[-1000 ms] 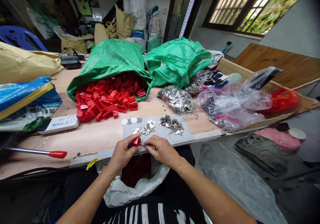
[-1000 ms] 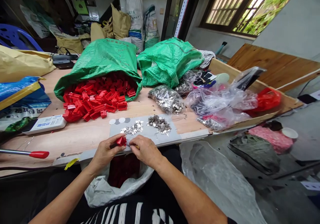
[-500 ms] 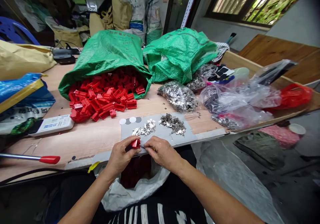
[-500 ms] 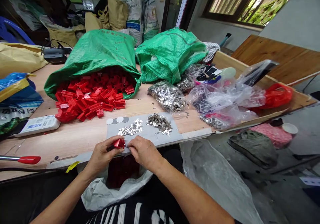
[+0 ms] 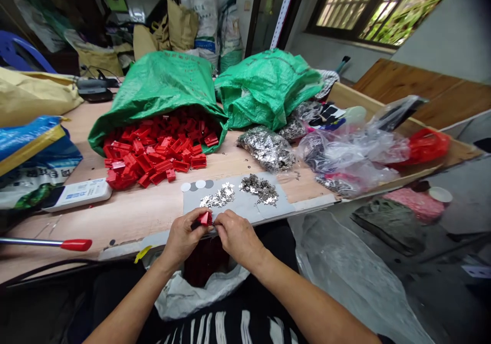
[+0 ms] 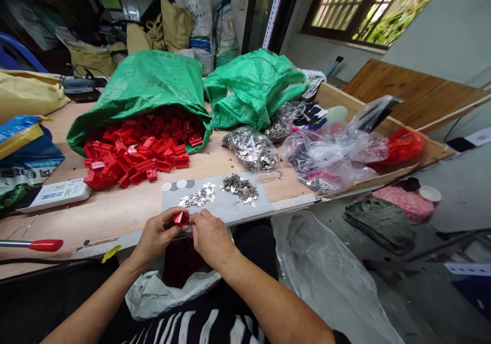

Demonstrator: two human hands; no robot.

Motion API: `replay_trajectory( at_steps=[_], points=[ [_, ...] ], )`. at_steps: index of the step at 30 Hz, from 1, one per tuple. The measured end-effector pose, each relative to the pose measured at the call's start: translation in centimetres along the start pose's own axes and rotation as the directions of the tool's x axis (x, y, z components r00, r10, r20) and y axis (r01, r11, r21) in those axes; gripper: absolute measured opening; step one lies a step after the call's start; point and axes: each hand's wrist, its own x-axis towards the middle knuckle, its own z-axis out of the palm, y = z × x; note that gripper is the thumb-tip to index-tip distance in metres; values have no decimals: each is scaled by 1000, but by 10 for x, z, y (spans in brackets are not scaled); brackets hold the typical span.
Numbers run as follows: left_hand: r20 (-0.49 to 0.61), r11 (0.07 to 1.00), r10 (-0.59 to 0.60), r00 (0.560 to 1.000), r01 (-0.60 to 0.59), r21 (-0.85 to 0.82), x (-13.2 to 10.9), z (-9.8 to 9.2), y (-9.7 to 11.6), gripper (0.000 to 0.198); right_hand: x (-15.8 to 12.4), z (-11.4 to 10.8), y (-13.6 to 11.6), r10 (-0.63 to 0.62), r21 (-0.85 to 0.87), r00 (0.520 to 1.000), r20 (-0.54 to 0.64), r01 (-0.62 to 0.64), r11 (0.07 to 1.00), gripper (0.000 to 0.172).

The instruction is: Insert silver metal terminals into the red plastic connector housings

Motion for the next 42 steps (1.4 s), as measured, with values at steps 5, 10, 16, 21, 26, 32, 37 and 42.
replay_trajectory(
  at_steps=[5,10,16,21,26,32,37,42],
  points=[
    [-100,1000,18,995,-18,10,-8,0,14,27,-8,-7,10,-92,171,995,-31,96,981,15],
    [-261,996,52,964,-70,-59,-29,-5,30,24,-30,-9,20,-181,342,961,-210,246,907,16],
    [-120,723,-254,960,106,-683,-43,-3,53,19,-48,-17,12,-171,479,982,-81,189,857,25],
    [232,116,-392,890,298,-948,-49,0,68,8,-51,-28,-7,-250,496,968,-25,229,838,42],
    [308,-55,-440,844,316,-947,-54,1,74,21,-51,-35,-16,-249,387,967,-48,247,888,33],
    [338,-125,-480,809,318,-940,-52,3,77,29,-51,-35,-16,-232,322,969,-81,246,914,31],
    [347,-136,-468,813,321,-937,-51,9,73,25,-44,-25,-13,-172,421,969,-177,233,877,28],
    [354,-79,-437,827,356,-931,-55,16,58,11,-39,-13,-1,-136,535,982,-134,187,824,34]
  ],
)
